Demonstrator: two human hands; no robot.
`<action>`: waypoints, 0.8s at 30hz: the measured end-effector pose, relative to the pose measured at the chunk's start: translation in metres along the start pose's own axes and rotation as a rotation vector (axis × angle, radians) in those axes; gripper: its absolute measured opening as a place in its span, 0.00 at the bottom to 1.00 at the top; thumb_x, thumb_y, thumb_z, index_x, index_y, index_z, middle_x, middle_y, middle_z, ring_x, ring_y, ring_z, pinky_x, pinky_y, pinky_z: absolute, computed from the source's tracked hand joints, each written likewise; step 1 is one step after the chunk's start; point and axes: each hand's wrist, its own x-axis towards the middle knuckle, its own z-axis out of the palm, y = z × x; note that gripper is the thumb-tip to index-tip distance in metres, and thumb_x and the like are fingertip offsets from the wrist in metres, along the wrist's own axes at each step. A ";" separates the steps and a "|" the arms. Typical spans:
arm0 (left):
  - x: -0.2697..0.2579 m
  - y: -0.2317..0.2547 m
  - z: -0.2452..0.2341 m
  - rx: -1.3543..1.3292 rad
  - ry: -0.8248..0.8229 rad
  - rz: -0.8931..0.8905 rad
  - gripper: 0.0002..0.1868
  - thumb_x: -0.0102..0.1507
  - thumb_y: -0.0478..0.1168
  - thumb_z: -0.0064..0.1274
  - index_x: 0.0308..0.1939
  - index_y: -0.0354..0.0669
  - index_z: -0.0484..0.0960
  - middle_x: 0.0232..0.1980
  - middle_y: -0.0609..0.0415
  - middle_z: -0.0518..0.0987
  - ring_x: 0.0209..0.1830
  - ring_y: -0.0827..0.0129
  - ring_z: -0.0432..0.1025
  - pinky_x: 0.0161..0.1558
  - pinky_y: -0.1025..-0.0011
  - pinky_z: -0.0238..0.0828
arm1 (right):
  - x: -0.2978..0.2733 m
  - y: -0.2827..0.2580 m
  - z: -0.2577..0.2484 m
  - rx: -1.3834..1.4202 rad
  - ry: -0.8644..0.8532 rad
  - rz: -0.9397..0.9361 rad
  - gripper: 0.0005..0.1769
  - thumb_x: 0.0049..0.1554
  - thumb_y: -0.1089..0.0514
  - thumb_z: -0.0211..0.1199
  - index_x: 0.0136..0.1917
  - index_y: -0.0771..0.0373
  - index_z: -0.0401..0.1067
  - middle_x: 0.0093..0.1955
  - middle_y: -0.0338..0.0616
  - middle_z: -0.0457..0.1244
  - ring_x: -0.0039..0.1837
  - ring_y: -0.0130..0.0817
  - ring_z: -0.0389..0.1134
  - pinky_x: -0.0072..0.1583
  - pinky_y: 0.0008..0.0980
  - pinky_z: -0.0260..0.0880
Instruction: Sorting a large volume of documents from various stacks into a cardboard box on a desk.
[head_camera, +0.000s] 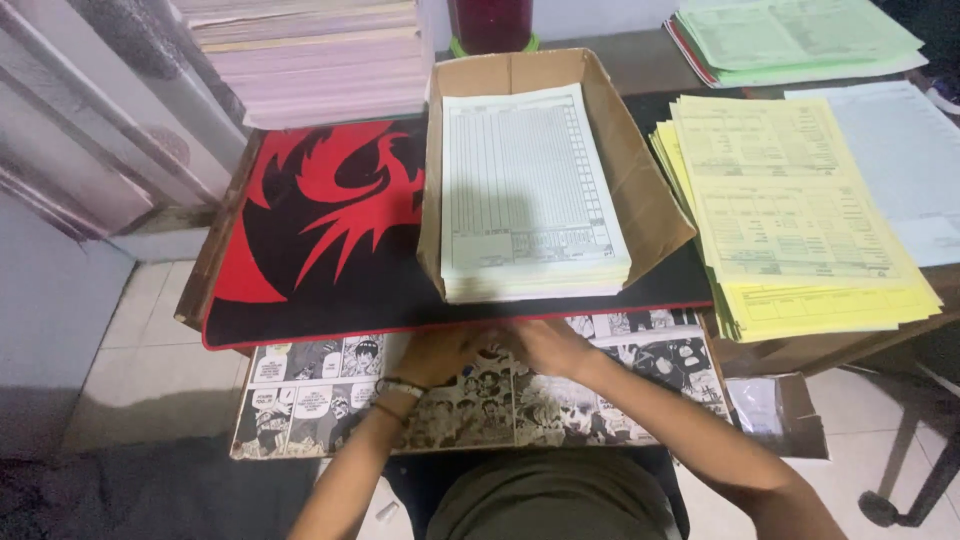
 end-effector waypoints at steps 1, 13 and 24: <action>0.006 -0.006 0.000 -0.036 0.011 -0.091 0.26 0.72 0.58 0.43 0.28 0.47 0.81 0.20 0.54 0.72 0.16 0.70 0.67 0.30 0.74 0.65 | 0.003 -0.010 -0.010 0.125 0.017 0.034 0.19 0.64 0.54 0.55 0.59 0.70 0.72 0.52 0.59 0.70 0.54 0.64 0.71 0.58 0.59 0.68; -0.007 -0.082 0.016 0.053 0.044 -0.315 0.23 0.68 0.62 0.43 0.24 0.58 0.73 0.21 0.61 0.70 0.23 0.73 0.63 0.32 0.73 0.51 | 0.013 0.123 0.072 -0.093 0.140 0.145 0.17 0.61 0.52 0.55 0.50 0.67 0.76 0.44 0.61 0.70 0.50 0.60 0.73 0.54 0.59 0.68; -0.039 -0.112 0.000 0.129 0.075 -0.423 0.19 0.67 0.64 0.41 0.34 0.60 0.75 0.33 0.59 0.72 0.36 0.69 0.64 0.43 0.66 0.51 | -0.012 0.146 0.062 -0.158 0.188 0.224 0.17 0.62 0.51 0.53 0.50 0.64 0.76 0.43 0.57 0.70 0.50 0.56 0.73 0.55 0.55 0.69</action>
